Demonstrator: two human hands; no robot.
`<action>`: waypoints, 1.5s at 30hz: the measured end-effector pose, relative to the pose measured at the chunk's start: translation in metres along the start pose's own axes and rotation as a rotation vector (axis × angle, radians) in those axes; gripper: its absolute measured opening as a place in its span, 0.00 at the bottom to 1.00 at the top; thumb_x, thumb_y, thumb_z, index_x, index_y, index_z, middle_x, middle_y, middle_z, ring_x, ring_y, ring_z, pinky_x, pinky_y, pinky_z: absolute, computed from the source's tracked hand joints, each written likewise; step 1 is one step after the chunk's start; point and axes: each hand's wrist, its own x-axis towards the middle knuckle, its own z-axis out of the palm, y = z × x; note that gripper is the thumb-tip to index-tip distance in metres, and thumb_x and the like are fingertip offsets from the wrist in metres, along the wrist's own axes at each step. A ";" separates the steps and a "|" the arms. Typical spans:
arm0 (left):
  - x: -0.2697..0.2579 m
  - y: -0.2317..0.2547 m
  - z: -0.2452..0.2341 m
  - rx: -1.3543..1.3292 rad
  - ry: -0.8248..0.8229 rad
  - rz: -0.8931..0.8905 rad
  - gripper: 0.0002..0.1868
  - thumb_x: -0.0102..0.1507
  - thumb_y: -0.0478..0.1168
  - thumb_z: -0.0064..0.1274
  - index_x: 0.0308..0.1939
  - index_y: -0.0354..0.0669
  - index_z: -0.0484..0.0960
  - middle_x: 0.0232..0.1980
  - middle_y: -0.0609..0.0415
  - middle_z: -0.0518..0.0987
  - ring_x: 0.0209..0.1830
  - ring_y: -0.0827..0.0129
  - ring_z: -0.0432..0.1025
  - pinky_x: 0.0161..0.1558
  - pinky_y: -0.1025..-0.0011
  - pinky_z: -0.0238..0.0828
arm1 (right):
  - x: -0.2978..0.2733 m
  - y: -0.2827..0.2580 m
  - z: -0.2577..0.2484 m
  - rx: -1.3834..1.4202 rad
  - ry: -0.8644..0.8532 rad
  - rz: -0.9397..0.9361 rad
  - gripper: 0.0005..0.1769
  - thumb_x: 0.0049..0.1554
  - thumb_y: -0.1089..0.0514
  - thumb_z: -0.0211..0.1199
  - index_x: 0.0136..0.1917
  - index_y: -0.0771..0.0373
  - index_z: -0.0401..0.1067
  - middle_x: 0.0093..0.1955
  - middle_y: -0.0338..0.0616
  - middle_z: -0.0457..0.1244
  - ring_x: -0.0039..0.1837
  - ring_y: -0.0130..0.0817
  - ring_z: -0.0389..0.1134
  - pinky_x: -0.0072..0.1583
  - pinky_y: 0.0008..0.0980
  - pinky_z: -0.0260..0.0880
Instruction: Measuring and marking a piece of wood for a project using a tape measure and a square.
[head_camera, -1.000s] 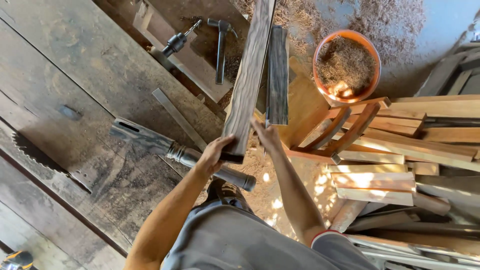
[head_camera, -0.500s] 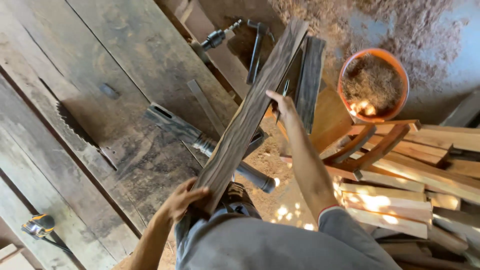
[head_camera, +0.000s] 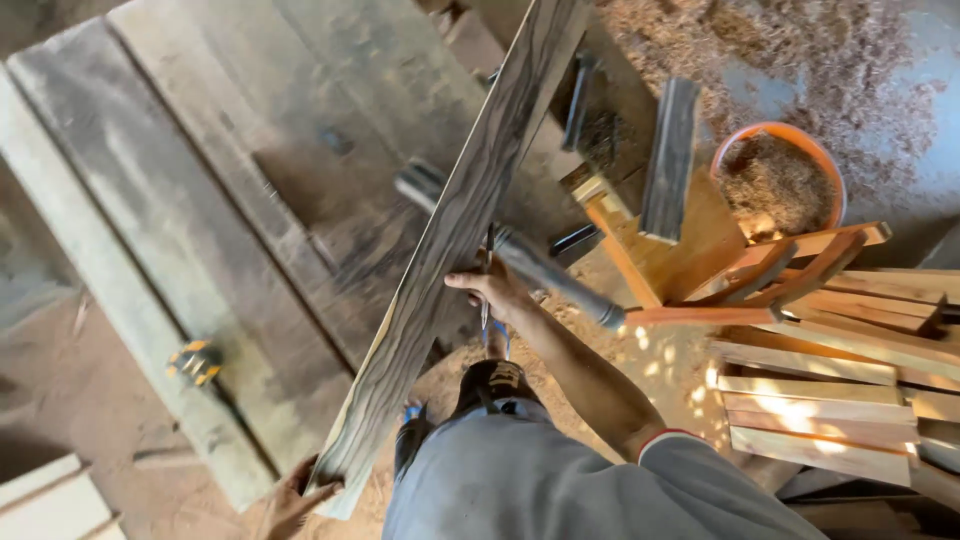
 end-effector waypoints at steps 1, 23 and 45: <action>-0.018 -0.020 -0.006 -0.016 0.014 -0.007 0.45 0.49 0.43 0.75 0.67 0.32 0.73 0.60 0.42 0.83 0.61 0.60 0.75 0.62 0.64 0.71 | -0.011 0.005 0.024 -0.010 -0.015 0.013 0.18 0.49 0.60 0.77 0.47 0.60 0.69 0.38 0.37 0.66 0.33 0.23 0.63 0.32 0.25 0.64; -0.218 -0.092 0.044 -0.003 0.136 -0.286 0.59 0.44 0.63 0.71 0.71 0.39 0.67 0.64 0.40 0.77 0.66 0.54 0.72 0.66 0.57 0.68 | -0.049 0.128 0.178 -0.704 0.003 0.160 0.28 0.45 0.40 0.77 0.43 0.63 0.71 0.36 0.43 0.67 0.30 0.27 0.62 0.30 0.25 0.66; -0.208 -0.136 -0.015 -0.897 -0.103 -0.264 0.49 0.57 0.66 0.58 0.71 0.34 0.69 0.68 0.43 0.77 0.64 0.51 0.72 0.62 0.52 0.68 | -0.077 0.186 0.194 -0.794 -0.089 -0.078 0.45 0.60 0.37 0.74 0.62 0.82 0.61 0.47 0.51 0.66 0.39 0.31 0.70 0.37 0.26 0.73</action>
